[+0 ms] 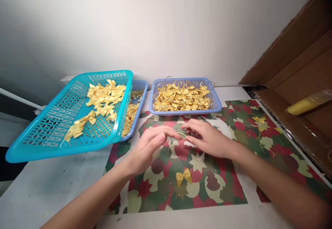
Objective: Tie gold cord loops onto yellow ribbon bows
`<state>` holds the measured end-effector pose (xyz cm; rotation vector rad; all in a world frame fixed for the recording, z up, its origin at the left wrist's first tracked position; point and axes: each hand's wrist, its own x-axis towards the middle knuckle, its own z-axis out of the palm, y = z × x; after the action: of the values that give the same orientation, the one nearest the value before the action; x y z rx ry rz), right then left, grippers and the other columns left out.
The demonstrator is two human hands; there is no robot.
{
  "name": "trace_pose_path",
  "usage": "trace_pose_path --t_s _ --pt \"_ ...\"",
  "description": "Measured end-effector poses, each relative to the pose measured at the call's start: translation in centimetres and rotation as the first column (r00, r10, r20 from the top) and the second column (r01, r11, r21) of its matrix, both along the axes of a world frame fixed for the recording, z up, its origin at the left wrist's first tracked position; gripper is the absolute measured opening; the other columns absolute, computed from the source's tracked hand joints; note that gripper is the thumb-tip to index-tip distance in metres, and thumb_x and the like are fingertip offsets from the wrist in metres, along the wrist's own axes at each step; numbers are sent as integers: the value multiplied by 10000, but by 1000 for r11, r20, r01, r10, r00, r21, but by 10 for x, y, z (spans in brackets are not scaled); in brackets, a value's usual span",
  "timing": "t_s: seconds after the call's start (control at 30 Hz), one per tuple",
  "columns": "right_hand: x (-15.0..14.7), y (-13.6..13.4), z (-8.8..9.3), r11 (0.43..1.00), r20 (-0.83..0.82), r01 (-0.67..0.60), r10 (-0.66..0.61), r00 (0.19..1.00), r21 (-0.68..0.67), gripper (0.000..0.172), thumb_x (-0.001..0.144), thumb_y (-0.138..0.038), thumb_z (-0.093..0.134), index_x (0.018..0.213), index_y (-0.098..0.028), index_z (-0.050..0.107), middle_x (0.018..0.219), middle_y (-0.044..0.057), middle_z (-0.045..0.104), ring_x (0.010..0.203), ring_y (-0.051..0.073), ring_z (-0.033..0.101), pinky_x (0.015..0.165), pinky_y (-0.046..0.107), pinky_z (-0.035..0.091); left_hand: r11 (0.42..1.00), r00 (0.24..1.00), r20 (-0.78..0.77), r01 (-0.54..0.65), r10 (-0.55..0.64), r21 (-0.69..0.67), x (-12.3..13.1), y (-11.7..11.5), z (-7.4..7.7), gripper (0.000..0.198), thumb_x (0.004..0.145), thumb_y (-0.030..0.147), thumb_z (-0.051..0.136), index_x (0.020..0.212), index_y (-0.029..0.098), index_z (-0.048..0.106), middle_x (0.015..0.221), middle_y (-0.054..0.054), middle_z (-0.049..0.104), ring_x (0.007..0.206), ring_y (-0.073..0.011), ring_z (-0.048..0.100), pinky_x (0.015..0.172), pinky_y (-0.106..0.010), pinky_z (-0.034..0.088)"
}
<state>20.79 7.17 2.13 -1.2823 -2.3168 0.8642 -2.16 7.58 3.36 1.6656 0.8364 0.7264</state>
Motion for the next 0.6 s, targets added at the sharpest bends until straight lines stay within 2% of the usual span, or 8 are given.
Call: trace_pose_path --t_s 0.07,0.17,0.3,0.43,0.5,0.6 --pt "1 4 1 997 -122 73 -70 990 19 281 890 -244 570 1168 -229 610 1007 55 614 869 166 572 722 279 462 999 998 -59 34 -32 40 1 2 -8 465 944 485 364 992 206 733 1020 -85 702 884 -221 604 772 -330 456" --pt "1 5 0 997 -211 72 -66 975 21 291 842 -230 628 1133 -236 636 1006 50 618 855 159 573 708 266 463 993 995 -63 81 -76 86 5 3 -10 458 945 480 375 971 186 726 1010 -86 710 919 -231 623 833 -331 459" --pt "3 5 -2 999 -178 -23 17 984 -29 201 830 -201 618 1025 -209 663 969 40 661 867 163 587 753 277 458 985 994 -59 101 -93 137 8 3 -8 422 942 456 401 973 177 716 1024 -99 712 953 -241 633 864 -334 463" --pt "5 6 -1 975 -176 -96 61 983 -201 180 906 -208 508 971 -193 675 896 30 681 827 155 599 724 266 461 986 992 -100 84 -70 147 7 4 -11 393 932 445 427 973 180 714 1003 -104 710 919 -239 634 836 -334 470" --pt "3 5 -2 959 -206 -97 42 978 -266 190 930 -258 496 939 -185 671 868 26 677 784 145 595 675 251 456 988 992 -116 71 -55 137 5 4 -13 376 925 440 442 968 180 711 977 -100 707 892 -234 631 817 -332 472" --pt "-1 3 -5 967 -221 -42 -16 975 -252 218 935 -246 490 803 -171 647 735 8 643 702 130 564 635 237 432 993 992 -113 63 -51 99 3 3 -15 361 921 431 452 946 173 704 970 -98 699 890 -230 620 805 -328 465"
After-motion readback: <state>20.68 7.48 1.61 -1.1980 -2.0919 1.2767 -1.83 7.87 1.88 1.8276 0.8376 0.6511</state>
